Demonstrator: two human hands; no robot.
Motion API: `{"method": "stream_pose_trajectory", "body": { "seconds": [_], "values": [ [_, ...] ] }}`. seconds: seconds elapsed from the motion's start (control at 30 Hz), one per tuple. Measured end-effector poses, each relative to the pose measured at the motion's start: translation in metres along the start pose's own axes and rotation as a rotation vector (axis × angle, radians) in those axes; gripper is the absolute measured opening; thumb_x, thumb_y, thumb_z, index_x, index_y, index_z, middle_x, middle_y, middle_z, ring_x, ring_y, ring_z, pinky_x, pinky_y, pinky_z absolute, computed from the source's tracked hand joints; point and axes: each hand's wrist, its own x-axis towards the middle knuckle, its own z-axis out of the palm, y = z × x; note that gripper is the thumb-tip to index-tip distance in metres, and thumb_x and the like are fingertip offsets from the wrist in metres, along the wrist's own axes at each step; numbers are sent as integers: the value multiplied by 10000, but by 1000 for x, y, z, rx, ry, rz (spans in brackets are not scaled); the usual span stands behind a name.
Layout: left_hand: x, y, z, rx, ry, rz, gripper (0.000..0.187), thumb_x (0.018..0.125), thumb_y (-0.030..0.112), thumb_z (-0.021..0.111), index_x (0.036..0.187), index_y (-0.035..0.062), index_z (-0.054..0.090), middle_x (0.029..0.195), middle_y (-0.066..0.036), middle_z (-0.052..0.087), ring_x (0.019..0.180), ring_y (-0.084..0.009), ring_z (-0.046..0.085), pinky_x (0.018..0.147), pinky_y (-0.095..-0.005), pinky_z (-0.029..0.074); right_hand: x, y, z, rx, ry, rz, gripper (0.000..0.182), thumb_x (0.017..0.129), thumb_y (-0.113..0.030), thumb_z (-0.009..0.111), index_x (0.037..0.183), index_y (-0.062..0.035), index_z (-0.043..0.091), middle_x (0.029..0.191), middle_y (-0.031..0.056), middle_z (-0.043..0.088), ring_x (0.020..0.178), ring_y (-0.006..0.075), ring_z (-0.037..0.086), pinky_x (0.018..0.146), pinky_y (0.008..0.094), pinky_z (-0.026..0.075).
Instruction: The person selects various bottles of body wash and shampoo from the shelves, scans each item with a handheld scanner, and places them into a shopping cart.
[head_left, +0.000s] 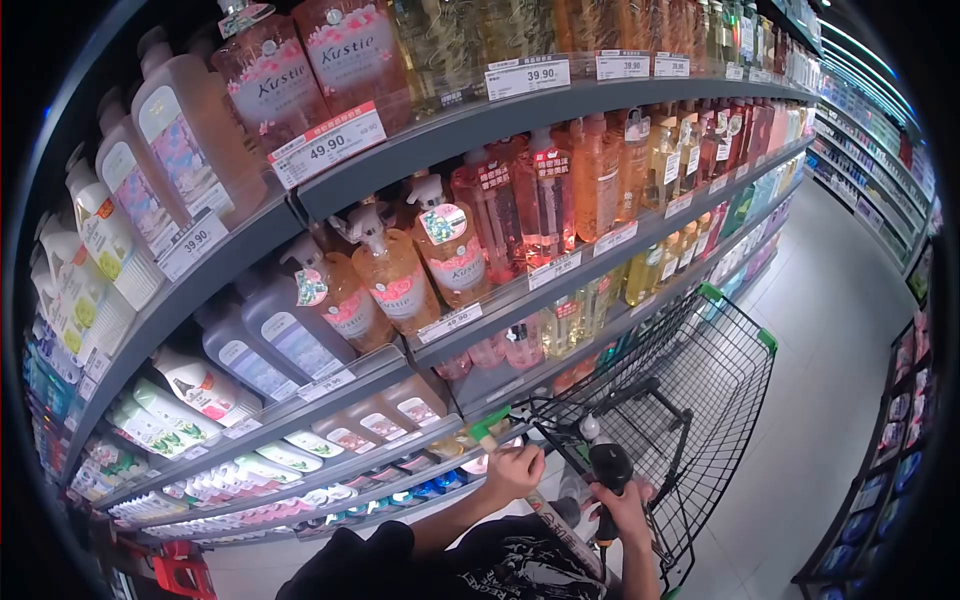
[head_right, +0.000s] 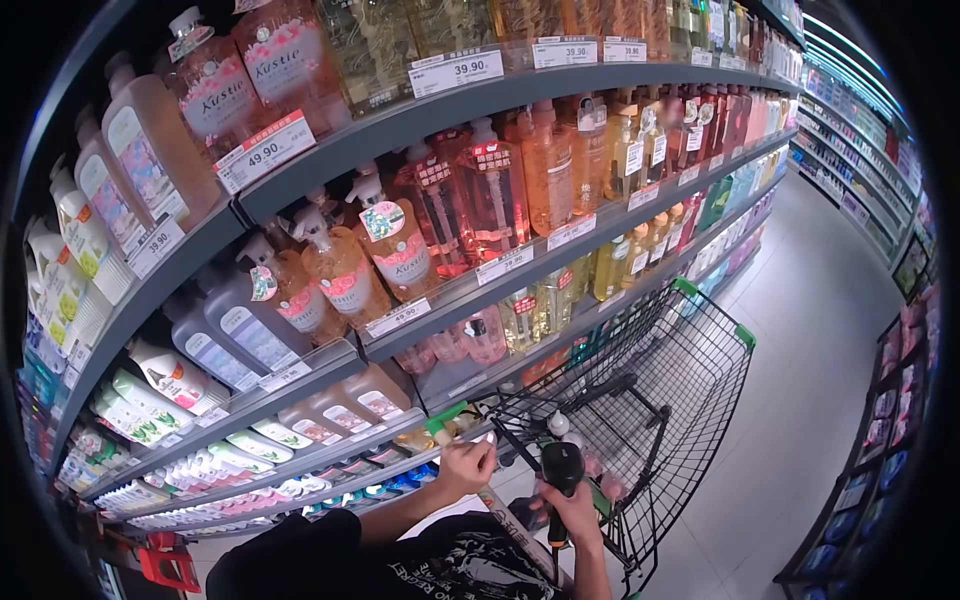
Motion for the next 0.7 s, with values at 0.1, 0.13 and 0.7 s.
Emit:
{"method": "stream_pose_trajectory", "body": {
  "seconds": [0.1,0.13,0.7],
  "values": [
    [6,3,13,-4,1,-10,142,786,113,652,693,100,545,504,-63,539,464,-282,575,482,-393,463,6,-5,-8,-133,13,23,359,861,-46,640,1166,99,520,1080,176,639,698,264,697,451,308,553],
    [9,5,17,-15,-16,-18,147,787,114,649,690,101,540,507,-64,543,467,-285,577,482,-389,464,8,-7,-11,-159,26,7,340,861,-38,636,1152,100,528,1070,172,640,705,265,699,452,309,558],
    [72,34,76,29,-327,-132,163,804,227,634,701,104,608,612,-90,646,540,-299,638,524,-414,508,47,-55,-44,-821,242,-224,244,719,-173,745,866,3,664,669,119,678,611,240,686,607,353,527]
  ]
}}
